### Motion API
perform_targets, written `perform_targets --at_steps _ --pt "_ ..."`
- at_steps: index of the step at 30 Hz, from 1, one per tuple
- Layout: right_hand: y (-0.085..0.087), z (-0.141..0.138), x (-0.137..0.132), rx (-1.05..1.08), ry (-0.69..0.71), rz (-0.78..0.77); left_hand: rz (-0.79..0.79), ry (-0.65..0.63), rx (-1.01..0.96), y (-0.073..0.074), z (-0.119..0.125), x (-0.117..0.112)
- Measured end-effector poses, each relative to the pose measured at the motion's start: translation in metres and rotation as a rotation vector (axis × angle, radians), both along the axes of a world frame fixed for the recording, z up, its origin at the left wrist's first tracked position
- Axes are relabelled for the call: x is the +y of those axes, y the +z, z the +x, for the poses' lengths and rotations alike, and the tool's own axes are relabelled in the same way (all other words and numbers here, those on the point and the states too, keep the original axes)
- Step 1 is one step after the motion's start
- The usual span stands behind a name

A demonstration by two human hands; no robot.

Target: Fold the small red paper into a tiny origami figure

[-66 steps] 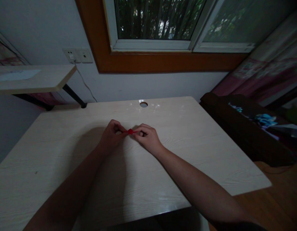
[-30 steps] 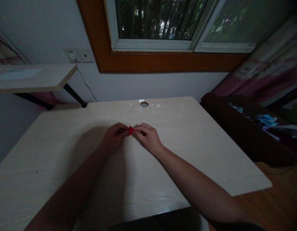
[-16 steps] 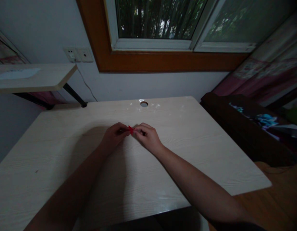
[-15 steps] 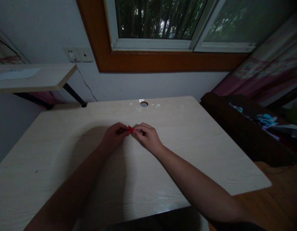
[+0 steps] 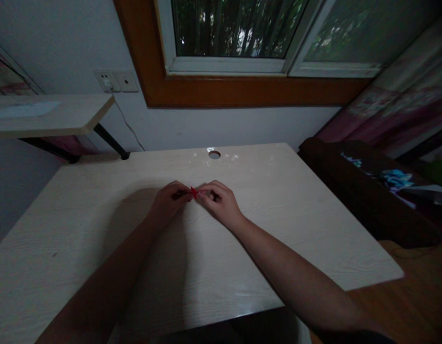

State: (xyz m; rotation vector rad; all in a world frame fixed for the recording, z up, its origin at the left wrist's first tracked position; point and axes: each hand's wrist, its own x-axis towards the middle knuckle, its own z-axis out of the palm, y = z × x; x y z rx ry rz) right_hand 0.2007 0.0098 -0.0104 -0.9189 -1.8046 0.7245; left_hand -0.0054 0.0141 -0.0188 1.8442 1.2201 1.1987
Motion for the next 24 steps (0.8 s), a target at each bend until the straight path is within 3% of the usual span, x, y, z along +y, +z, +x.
perform_targets --at_steps 13,24 --pt "-0.0085 0.0023 0.0044 -0.034 0.020 0.021 0.085 -0.006 0.147 0.0069 0.0041 -0.0032" --pt "-0.0058 0.0037 0.0039 -0.181 -0.001 0.056 0.173 -0.046 0.258 0.0012 0.0012 -0.0031"
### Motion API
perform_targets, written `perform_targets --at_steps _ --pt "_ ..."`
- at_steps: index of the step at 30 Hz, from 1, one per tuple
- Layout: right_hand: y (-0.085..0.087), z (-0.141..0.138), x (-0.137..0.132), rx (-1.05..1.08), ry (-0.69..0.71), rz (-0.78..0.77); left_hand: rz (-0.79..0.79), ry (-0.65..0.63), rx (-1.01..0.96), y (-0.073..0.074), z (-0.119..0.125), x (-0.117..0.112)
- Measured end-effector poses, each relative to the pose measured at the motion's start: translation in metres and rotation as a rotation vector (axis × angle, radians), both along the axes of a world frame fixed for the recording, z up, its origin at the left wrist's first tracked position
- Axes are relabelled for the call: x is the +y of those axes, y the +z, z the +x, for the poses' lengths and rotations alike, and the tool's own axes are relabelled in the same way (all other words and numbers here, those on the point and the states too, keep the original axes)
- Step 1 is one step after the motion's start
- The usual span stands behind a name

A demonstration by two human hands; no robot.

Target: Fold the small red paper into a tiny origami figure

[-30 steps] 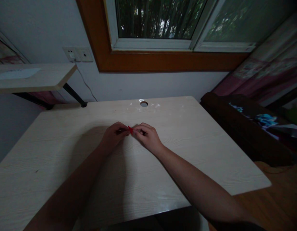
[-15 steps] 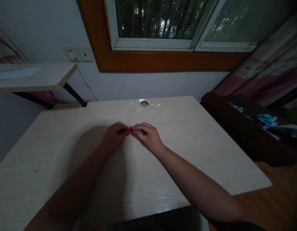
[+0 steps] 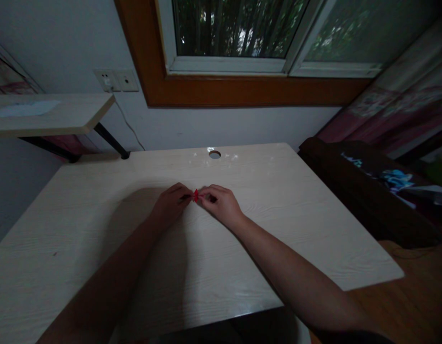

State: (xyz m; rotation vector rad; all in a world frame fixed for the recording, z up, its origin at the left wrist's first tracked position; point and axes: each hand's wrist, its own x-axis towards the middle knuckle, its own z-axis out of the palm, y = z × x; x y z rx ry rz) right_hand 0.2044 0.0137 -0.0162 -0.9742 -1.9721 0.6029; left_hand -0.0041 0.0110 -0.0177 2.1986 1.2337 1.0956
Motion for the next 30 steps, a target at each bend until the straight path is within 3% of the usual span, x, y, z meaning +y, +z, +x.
perform_targets --at_steps 8,15,30 --pt "-0.0001 0.0012 0.0016 0.066 -0.025 0.021 0.066 0.022 0.083 0.0047 -0.0004 -0.0009" --pt "-0.0008 0.0013 0.0006 0.017 -0.013 0.037 0.092 0.016 0.121 -0.0011 -0.0020 -0.0001" --pt "0.0002 0.0048 0.0000 -0.270 -0.009 0.145 0.205 -0.051 0.277 -0.0002 -0.0014 -0.0005"
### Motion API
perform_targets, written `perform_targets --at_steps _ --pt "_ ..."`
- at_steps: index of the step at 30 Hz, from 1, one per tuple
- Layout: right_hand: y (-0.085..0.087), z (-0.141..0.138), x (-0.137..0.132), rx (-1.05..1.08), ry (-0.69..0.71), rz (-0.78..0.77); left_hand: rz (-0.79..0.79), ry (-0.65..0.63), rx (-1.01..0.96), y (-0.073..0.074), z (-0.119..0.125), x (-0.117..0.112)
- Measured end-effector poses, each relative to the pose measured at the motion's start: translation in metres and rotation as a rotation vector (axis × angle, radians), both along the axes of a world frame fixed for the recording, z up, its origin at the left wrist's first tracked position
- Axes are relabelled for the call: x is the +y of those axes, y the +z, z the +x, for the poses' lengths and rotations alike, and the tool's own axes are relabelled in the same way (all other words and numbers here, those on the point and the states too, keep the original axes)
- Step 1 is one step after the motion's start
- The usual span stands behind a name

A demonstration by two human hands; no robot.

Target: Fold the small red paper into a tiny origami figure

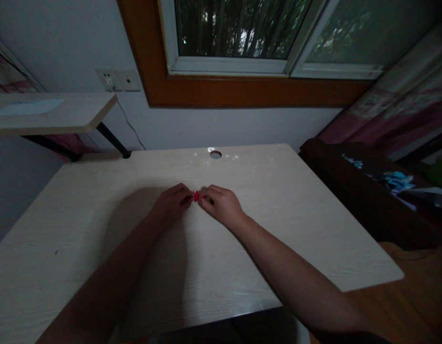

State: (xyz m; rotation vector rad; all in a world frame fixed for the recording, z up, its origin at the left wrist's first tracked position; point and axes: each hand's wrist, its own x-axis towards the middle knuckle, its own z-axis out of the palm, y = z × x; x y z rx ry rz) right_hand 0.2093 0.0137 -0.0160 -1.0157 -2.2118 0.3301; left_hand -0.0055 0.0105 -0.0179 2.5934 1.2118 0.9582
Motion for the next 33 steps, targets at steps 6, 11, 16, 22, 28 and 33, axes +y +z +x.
perform_targets --at_steps 6,11,16,22,28,33 --pt "0.0002 0.0003 0.0015 -0.002 0.019 -0.005 -0.012 -0.010 -0.031 -0.0026 0.0010 0.0010" --pt "0.0006 0.0017 0.0033 0.029 0.042 -0.007 -0.037 -0.005 -0.052 -0.0016 0.0022 0.0006" --pt "0.0015 0.0034 0.0030 0.040 0.044 -0.009 -0.036 0.001 -0.052 0.0006 0.0043 -0.0002" --pt "-0.0007 0.0056 0.0042 0.078 0.060 -0.009 -0.046 0.001 -0.078 -0.0020 0.0044 0.0017" --pt "-0.0024 0.0082 0.0051 0.065 0.064 -0.030 -0.061 0.002 -0.057 -0.0031 0.0059 0.0027" --pt "-0.0031 0.0095 0.0057 0.062 0.069 -0.034 -0.064 -0.002 -0.040 -0.0045 0.0059 0.0032"
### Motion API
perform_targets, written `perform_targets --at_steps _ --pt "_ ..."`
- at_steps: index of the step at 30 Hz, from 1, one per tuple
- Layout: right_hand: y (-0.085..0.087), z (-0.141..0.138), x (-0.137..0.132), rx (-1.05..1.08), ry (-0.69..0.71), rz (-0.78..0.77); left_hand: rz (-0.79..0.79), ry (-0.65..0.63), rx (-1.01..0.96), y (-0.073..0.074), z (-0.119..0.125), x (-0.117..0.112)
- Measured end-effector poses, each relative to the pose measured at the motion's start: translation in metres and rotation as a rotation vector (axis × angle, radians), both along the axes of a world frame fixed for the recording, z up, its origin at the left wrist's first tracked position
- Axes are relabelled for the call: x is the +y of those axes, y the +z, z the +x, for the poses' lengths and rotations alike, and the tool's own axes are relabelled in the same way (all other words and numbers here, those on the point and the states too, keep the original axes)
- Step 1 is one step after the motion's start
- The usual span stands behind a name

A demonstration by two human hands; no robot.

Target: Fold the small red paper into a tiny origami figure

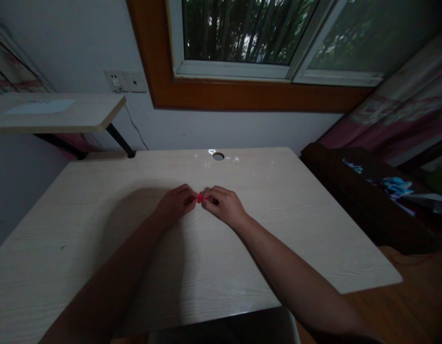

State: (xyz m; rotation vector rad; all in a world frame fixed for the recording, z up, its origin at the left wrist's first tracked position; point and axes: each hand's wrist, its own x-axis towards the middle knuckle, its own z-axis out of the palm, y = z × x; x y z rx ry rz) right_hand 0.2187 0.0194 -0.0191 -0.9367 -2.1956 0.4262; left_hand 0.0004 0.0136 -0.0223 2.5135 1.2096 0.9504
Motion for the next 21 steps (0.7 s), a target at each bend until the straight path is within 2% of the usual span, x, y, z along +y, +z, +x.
perform_targets --at_steps 21 --pt "-0.0025 0.0001 0.0009 -0.027 -0.018 0.028 0.038 -0.003 0.014 -0.0019 -0.0023 0.0022"
